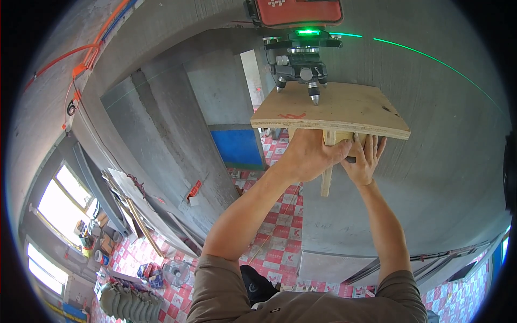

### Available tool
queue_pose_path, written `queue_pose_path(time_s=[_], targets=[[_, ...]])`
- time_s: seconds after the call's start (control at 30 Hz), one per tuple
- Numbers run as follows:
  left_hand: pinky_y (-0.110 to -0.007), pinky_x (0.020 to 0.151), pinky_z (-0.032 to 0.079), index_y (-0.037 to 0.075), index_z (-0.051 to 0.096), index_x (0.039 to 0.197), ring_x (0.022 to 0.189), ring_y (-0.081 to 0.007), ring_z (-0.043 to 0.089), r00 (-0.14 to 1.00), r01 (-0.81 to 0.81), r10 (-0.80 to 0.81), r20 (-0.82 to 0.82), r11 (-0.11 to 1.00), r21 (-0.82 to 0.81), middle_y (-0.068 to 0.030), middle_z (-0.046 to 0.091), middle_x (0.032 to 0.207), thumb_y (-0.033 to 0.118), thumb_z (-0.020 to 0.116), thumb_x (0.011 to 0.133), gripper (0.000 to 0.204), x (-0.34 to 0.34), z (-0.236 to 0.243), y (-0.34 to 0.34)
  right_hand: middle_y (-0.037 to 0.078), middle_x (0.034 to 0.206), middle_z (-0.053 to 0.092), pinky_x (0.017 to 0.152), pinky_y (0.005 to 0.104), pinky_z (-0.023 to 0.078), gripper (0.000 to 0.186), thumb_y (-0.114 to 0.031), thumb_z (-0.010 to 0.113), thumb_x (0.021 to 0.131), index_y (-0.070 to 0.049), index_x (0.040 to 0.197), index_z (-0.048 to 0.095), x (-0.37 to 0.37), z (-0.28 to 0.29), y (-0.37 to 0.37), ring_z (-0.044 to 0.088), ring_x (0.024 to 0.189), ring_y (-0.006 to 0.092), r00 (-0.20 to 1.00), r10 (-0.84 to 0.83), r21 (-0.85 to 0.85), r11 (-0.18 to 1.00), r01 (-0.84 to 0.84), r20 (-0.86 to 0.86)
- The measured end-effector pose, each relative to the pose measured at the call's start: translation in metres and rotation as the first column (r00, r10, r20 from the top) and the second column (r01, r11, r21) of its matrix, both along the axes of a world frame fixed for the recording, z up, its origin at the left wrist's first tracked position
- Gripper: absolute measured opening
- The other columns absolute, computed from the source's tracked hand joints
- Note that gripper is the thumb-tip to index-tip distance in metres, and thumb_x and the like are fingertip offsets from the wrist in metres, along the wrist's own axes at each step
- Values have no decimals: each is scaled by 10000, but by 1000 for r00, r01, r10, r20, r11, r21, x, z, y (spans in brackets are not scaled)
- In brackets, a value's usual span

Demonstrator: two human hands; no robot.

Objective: The recorder is using a laser level mounted on a wooden platform to project level lines onto a concrete wall for construction/renovation purposes.

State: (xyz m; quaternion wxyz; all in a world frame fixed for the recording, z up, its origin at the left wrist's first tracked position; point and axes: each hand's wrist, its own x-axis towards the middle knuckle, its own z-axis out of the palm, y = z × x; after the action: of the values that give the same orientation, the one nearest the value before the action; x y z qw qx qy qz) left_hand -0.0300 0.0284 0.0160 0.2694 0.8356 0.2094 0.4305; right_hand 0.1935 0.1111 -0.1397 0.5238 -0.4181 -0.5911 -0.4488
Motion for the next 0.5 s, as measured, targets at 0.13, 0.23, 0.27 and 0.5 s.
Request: queue_pose_path(time_s=[0.13, 0.23, 0.27, 0.5], targets=[[-375, 932, 474, -28, 466, 1310, 1081, -237, 557, 1000, 2, -2, 15, 1000, 26, -157, 585, 1174, 237, 675, 892, 537, 1, -2, 1, 243, 1356, 521, 1141, 664, 180, 851, -530, 874, 607, -148, 1313, 589, 0, 2, 0, 420, 1354, 429, 1000, 12, 8, 1000, -12, -5], [-373, 942, 467, -25, 462, 1313, 1089, -233, 552, 1000, -17, 15, 22, 998, 64, -149, 584, 1176, 237, 677, 892, 540, 1, -2, 1, 241, 1350, 523, 1141, 662, 183, 849, -527, 877, 605, -146, 1309, 592, 0, 1, -1, 426, 1347, 428, 1000, 16, 7, 1000, -16, -11], [-372, 944, 464, -24, 459, 1315, 1091, -230, 549, 1000, 4, -5, 23, 999, 36, -145, 583, 1179, 239, 679, 892, 545, 2, -2, 2, 241, 1350, 523, 1141, 662, 183, 849, -527, 877, 605, -146, 1309, 592, 0, 2, -1, 426, 1347, 428, 1000, 14, 5, 1000, -14, -12], [-364, 933, 466, -22, 473, 1302, 1078, -216, 547, 998, 30, -31, 62, 999, 18, -134, 587, 1167, 263, 683, 901, 535, 2, -5, 3, 239, 1337, 528, 1139, 662, 189, 839, -518, 877, 610, -137, 1303, 597, -2, 4, -2, 441, 1328, 428, 1000, 5, 10, 1000, -4, -7]])
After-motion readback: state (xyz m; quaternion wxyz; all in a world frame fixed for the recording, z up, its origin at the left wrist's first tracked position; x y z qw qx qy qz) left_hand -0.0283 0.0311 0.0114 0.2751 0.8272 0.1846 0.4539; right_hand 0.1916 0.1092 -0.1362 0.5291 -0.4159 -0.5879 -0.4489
